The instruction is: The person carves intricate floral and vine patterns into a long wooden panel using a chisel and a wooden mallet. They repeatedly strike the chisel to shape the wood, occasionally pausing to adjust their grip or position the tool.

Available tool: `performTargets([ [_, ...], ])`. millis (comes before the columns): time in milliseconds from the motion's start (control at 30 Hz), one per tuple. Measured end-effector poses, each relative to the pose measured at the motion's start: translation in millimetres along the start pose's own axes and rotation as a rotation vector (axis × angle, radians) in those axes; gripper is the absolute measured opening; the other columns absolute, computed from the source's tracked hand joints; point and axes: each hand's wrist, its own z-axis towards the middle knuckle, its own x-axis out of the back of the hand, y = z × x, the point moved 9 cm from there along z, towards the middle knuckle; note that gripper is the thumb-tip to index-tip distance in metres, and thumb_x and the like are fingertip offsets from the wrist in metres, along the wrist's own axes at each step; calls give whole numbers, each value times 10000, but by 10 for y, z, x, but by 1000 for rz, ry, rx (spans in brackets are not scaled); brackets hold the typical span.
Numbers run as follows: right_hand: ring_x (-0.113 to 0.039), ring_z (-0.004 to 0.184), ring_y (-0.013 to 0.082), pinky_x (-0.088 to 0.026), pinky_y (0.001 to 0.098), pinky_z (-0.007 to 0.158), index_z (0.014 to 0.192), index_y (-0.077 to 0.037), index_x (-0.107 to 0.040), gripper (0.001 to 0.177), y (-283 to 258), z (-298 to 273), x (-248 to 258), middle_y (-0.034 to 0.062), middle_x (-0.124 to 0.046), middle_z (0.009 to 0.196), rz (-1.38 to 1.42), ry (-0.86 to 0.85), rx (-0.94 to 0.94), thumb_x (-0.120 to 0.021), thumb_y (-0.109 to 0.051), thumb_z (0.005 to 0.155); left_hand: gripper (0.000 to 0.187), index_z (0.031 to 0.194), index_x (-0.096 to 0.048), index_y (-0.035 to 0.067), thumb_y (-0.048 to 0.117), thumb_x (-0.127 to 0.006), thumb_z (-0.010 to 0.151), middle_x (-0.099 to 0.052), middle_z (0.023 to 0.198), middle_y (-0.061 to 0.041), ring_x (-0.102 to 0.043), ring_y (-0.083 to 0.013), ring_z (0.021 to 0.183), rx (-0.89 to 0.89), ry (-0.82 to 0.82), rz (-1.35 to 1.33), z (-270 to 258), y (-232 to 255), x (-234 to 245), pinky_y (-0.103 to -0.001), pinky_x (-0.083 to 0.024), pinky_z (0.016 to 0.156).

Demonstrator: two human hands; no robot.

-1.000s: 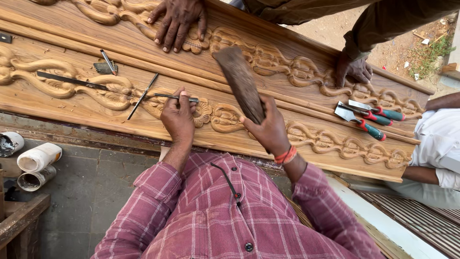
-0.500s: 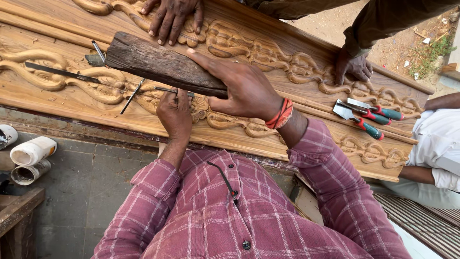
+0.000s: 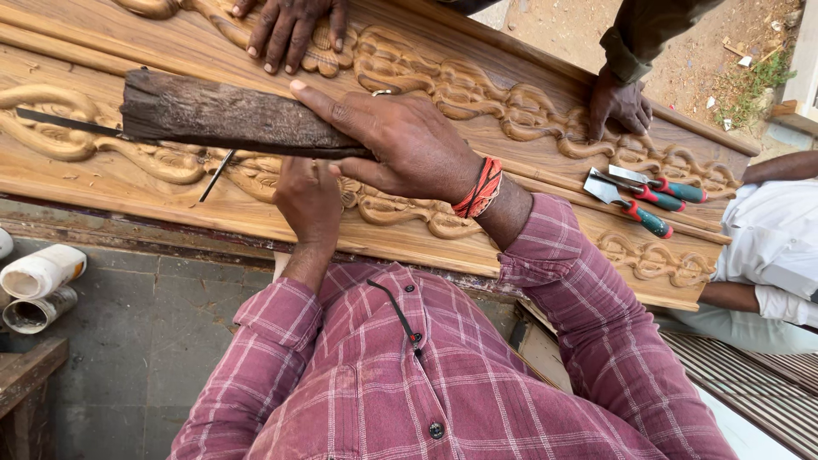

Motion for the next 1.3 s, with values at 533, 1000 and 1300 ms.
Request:
performTargets([
  [533, -696, 899, 299, -545, 449, 762, 1626, -266, -365, 823, 72, -94, 47, 83, -676, 1052, -163, -117, -162, -770, -344, 914, 164, 965, -668, -44, 114, -687, 1002, -694, 957, -238, -693, -436, 852, -98, -62, 28, 33, 19, -44, -515, -554, 744],
  [1000, -575, 1408, 319, -469, 392, 1154, 1636, -116, -373, 813, 575, -1276, -221, 249, -545, 1563, 349, 259, -552, -767, -394, 982, 154, 1088, -695, 20, -34, -678, 945, -749, 1011, -113, -743, -162, 910, 581, -410, -980, 226, -571, -301, -250, -625, 776],
  [1300, -557, 1368, 200, -428, 311, 1136, 1600, 16, -368, 822, 390, -2382, -903, 191, -550, 1550, 676, 619, -987, -788, -180, 920, 287, 821, -515, 81, -175, -637, 861, -707, 980, -134, -753, -220, 932, 746, -662, -1036, 327, -865, -701, -306, -626, 788],
])
